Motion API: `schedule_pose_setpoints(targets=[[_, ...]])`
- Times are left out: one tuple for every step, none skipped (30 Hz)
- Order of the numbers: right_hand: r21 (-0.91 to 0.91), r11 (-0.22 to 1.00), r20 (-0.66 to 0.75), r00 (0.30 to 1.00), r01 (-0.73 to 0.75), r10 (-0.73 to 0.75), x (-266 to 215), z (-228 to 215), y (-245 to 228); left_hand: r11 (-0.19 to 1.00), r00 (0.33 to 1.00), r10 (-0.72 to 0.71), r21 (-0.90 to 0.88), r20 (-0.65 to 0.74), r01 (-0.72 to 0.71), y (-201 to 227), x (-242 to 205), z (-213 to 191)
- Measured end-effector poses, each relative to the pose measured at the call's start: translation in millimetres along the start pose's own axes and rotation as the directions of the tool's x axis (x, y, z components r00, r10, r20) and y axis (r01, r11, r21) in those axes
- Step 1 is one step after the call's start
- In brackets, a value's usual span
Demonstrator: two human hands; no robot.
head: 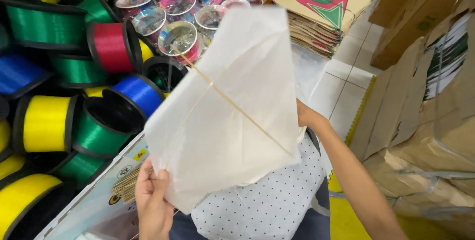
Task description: Assembling a kite by aligning paper over a bamboo frame and trimming the edges with scissors
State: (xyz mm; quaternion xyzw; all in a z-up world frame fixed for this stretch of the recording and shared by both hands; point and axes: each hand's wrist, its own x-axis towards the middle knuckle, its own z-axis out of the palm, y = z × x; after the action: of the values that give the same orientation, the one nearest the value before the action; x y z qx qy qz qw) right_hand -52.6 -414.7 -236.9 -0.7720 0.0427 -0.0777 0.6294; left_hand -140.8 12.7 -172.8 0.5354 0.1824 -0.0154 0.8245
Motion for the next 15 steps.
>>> schedule_pose_setpoints(targets=[[0.016,1.0,-0.006,1.0,-0.003,0.004,0.0,-0.7,5.9,0.995,0.994,0.095,-0.019,0.05,-0.095,-0.7,2.2,-1.0],[0.032,0.999,-0.013,1.0,-0.003,0.004,1.5,-2.1,11.0,0.981,0.976,0.193,-0.043,0.1,-0.189,-1.0,5.4,-0.9],[0.048,0.999,-0.02,1.0,-0.003,0.004,1.3,-3.3,5.5,0.981,0.976,0.194,-0.043,0.102,-0.191,0.1,6.3,4.3],[0.064,0.998,-0.026,1.0,-0.005,0.006,0.4,-4.0,0.4,0.98,0.979,0.194,-0.051,0.07,-0.19,1.1,6.8,9.0],[0.08,0.997,-0.033,0.999,-0.006,0.009,-0.6,-4.7,-4.7,0.98,0.981,0.193,-0.06,0.038,-0.19,2.1,7.4,13.7],[0.096,0.995,-0.038,0.999,-0.006,0.01,0.8,-5.9,-6.5,0.98,0.98,0.194,-0.06,0.039,-0.192,2.5,4.5,18.6],[0.111,0.994,-0.044,0.999,-0.005,0.01,2.3,-6.8,-8.4,0.983,0.984,0.18,-0.038,-0.002,-0.18,2.9,1.9,23.5],[0.125,0.992,-0.051,0.999,-0.004,0.011,4.5,-8.0,-10.5,0.986,0.985,0.165,-0.018,-0.041,-0.166,3.6,0.2,28.8],[0.139,0.99,-0.058,0.998,-0.003,0.012,6.5,-9.4,-11.1,0.986,0.985,0.166,-0.019,-0.039,-0.167,0.9,0.4,29.0],[0.154,0.988,-0.063,0.998,-0.005,0.014,7.2,-11.2,-11.2,0.992,0.989,0.124,-0.006,-0.08,-0.125,-2.5,-0.8,28.9],[0.168,0.986,-0.068,0.998,-0.006,0.018,7.9,-12.9,-11.0,0.997,0.989,0.082,0.005,-0.121,-0.082,-6.2,-1.9,28.8],[0.183,0.983,-0.07,0.997,-0.011,0.024,7.9,-13.0,-9.0,0.997,0.989,0.08,0.006,-0.124,-0.08,-10.9,-2.2,25.3],[0.199,0.98,-0.073,0.997,-0.016,0.031,8.0,-13.2,-7.0,0.997,0.986,0.071,0.018,-0.152,-0.069,-15.7,-2.5,21.8],[0.215,0.976,-0.08,0.996,-0.018,0.036,7.7,-14.3,-5.2,0.998,0.983,0.062,0.03,-0.175,-0.058,-20.0,-1.8,19.2],[0.231,0.973,-0.086,0.995,-0.021,0.042,7.5,-15.5,-2.9,0.998,0.983,0.061,0.033,-0.173,-0.056,-18.4,-3.7,21.2]])
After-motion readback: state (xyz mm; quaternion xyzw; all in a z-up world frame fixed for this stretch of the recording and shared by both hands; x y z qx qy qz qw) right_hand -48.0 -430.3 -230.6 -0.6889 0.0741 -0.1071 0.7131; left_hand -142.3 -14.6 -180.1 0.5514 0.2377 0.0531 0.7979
